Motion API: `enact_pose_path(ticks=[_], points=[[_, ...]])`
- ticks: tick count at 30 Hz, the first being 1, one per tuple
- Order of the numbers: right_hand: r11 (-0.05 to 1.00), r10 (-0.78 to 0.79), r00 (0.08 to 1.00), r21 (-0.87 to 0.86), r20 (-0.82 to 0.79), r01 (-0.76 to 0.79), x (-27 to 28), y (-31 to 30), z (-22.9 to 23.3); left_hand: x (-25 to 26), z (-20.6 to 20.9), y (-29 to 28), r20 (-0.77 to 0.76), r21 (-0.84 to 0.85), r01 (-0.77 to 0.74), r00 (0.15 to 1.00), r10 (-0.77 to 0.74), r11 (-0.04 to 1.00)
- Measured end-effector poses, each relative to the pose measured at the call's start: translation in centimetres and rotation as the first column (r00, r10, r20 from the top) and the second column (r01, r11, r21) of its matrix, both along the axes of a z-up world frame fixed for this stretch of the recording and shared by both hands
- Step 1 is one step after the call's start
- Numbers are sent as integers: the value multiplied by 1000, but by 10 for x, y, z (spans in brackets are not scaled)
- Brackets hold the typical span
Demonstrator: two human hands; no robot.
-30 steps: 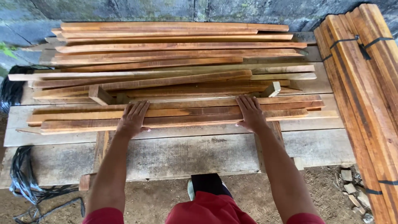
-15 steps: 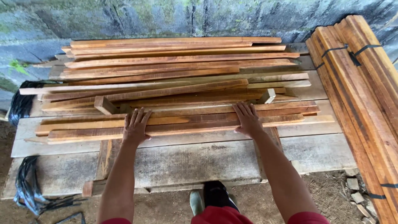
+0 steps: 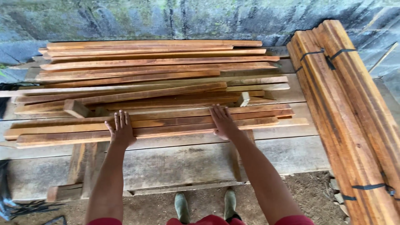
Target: Organize wood planks on a workbench and secure them together into a bundle using plastic straps.
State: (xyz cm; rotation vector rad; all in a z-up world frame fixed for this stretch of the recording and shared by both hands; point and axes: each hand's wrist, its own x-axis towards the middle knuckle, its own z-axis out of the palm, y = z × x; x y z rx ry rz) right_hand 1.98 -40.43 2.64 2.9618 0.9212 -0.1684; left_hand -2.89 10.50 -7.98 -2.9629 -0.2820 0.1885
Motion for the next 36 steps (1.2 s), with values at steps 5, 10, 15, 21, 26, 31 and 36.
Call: enact_pose_path(ticks=[5, 10, 15, 21, 26, 31, 36], points=[[986, 167, 984, -19, -67, -168, 14, -26, 1, -6, 76, -129, -54, -120, 136, 988, -143, 983], [955, 295, 954, -25, -46, -296, 7, -70, 24, 7, 88, -237, -5, -66, 309, 951, -310, 949], [960, 272, 955, 35, 118, -278, 7, -134, 24, 35, 98, -340, -40, -88, 444, 893, -449, 892], [989, 125, 971, 53, 202, -139, 17, -221, 8, 51, 113, -436, 107, -76, 575, 817, -567, 815], [1000, 12, 997, 26, 73, -14, 29, -239, 10, 49, 122, -431, 113, -68, 596, 801, -588, 800], [997, 11, 1000, -81, 17, -10, 35, -221, 25, 48, 120, -430, 154, -47, 618, 781, -606, 785], [989, 27, 998, -141, -64, -36, 62, -203, 13, 51, 118, -429, 172, -23, 629, 768, -616, 777]])
